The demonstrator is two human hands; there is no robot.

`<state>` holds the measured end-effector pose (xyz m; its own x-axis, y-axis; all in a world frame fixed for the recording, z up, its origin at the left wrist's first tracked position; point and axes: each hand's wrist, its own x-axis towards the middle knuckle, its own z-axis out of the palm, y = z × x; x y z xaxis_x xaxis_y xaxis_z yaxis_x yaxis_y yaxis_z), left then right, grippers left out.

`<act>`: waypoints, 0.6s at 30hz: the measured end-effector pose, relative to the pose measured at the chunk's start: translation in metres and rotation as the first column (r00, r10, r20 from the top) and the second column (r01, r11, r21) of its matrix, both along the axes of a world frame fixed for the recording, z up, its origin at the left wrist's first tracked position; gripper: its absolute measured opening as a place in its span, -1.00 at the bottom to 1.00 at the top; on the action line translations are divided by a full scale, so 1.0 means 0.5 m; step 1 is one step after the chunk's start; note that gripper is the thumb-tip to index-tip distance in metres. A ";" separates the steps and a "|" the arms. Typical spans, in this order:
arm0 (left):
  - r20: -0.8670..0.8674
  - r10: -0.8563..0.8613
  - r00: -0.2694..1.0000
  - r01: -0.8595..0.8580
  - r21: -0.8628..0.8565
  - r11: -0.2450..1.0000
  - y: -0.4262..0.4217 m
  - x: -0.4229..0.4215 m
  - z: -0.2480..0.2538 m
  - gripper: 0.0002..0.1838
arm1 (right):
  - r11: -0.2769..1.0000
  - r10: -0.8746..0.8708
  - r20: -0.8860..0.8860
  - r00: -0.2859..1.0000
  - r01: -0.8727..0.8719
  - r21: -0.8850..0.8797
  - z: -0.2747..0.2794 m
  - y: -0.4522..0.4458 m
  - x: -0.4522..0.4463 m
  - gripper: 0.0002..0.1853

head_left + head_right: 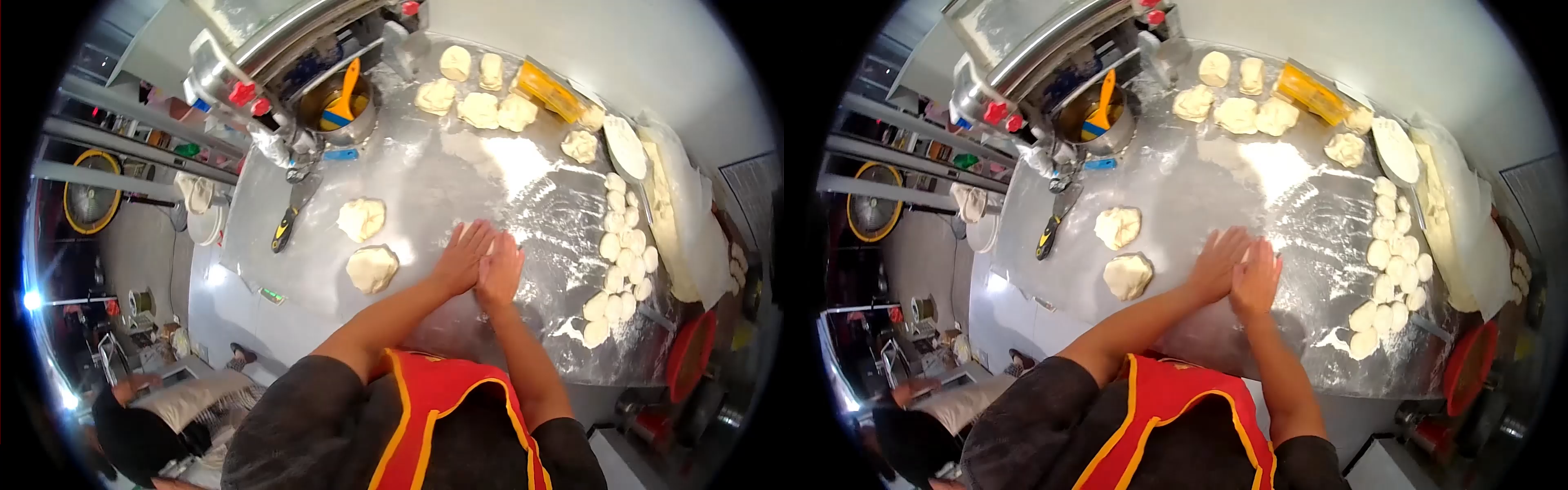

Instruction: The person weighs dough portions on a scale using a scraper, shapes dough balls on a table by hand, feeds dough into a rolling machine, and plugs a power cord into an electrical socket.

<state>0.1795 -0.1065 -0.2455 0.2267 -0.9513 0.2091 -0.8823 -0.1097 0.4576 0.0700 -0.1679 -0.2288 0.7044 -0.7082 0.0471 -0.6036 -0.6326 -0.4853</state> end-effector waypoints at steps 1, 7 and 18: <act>0.002 0.010 1.000 -0.010 -0.009 1.000 -0.007 0.000 -0.006 -0.46 | 1.000 -0.003 -0.012 1.000 0.002 -0.024 -0.001 -0.009 0.003 -0.41; -0.002 0.004 1.000 -0.004 0.057 0.998 0.026 0.001 0.004 -0.50 | 0.998 0.049 0.024 0.998 -0.048 -0.041 -0.009 0.009 -0.010 -0.46; -0.024 0.652 0.758 -0.649 0.069 0.758 0.250 0.268 0.115 -0.21 | 0.993 0.097 0.332 0.938 -0.113 0.028 0.005 0.012 0.190 -0.57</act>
<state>0.3133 0.0186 -0.1881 0.8025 -0.5806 0.1378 -0.5689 -0.6748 0.4701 0.1648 -0.1618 -0.2262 0.7254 -0.6379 0.2586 -0.3365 -0.6563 -0.6753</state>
